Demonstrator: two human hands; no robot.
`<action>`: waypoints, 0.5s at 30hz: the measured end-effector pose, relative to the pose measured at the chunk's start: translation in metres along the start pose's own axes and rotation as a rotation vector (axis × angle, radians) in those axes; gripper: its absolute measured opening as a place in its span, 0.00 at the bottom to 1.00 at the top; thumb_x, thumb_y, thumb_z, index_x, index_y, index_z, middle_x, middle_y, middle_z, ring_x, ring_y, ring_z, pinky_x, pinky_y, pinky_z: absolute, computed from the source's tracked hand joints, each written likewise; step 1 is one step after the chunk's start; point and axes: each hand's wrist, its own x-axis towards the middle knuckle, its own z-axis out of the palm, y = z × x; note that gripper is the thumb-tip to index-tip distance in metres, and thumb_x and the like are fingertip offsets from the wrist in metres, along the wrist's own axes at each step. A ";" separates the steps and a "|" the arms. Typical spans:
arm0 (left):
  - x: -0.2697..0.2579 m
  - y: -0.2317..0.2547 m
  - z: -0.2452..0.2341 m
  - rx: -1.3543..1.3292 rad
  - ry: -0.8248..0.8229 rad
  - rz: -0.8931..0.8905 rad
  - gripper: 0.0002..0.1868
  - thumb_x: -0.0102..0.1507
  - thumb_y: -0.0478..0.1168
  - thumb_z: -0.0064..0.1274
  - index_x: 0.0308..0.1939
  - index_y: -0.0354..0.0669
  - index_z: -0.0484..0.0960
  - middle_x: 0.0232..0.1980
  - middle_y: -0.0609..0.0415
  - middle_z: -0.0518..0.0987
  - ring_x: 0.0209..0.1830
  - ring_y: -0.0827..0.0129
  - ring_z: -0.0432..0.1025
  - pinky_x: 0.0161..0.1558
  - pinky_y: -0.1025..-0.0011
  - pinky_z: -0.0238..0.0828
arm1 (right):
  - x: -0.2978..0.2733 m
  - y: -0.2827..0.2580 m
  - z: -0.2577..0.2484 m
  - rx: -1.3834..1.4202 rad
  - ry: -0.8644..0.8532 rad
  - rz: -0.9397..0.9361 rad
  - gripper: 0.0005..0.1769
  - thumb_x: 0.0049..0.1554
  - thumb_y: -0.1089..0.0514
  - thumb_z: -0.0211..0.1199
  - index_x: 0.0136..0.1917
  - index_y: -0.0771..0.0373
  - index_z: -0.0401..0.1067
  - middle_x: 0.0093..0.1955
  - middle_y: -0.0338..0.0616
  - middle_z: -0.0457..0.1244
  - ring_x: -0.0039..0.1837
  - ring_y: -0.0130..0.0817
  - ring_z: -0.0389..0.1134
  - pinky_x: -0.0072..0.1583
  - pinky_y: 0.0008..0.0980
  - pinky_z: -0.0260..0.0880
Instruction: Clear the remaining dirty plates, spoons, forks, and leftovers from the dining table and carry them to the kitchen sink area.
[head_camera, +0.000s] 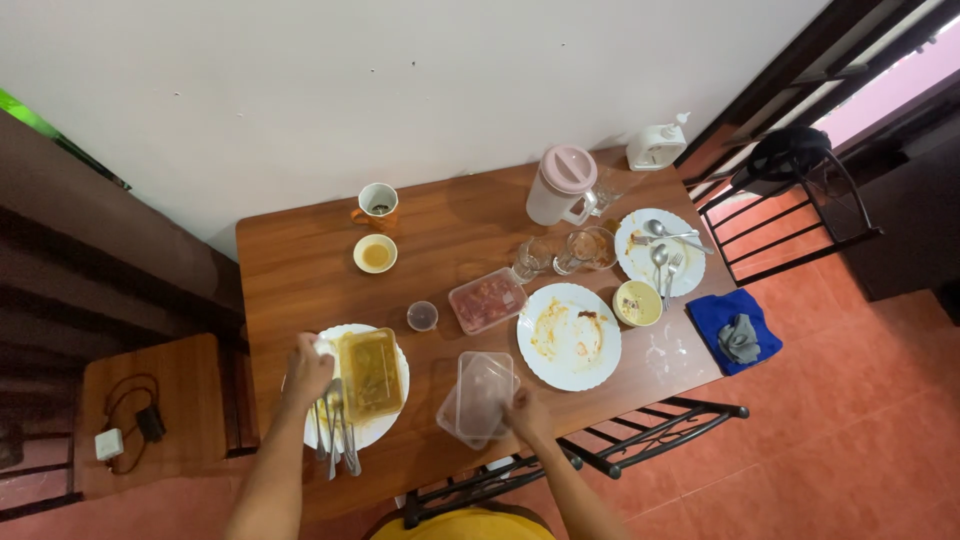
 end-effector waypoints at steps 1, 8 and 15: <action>-0.003 0.000 0.000 0.001 0.001 0.000 0.20 0.63 0.36 0.52 0.56 0.35 0.68 0.49 0.33 0.78 0.48 0.39 0.76 0.51 0.50 0.73 | -0.001 0.002 0.000 0.001 0.000 0.000 0.25 0.48 0.44 0.73 0.49 0.64 0.72 0.42 0.54 0.69 0.48 0.51 0.72 0.51 0.46 0.70; -0.040 0.057 -0.043 -0.030 -0.102 0.083 0.22 0.60 0.30 0.53 0.59 0.44 0.77 0.68 0.43 0.69 0.59 0.45 0.72 0.58 0.58 0.70 | -0.002 0.020 0.008 0.179 -0.085 0.055 0.09 0.51 0.55 0.69 0.41 0.62 0.76 0.36 0.48 0.71 0.39 0.37 0.73 0.44 0.37 0.72; -0.081 0.127 -0.017 -0.145 0.064 0.520 0.24 0.61 0.27 0.44 0.62 0.41 0.75 0.69 0.44 0.70 0.71 0.48 0.64 0.70 0.59 0.62 | -0.012 0.027 0.020 0.239 -0.176 0.085 0.10 0.54 0.58 0.68 0.45 0.66 0.73 0.35 0.47 0.70 0.36 0.33 0.72 0.41 0.33 0.72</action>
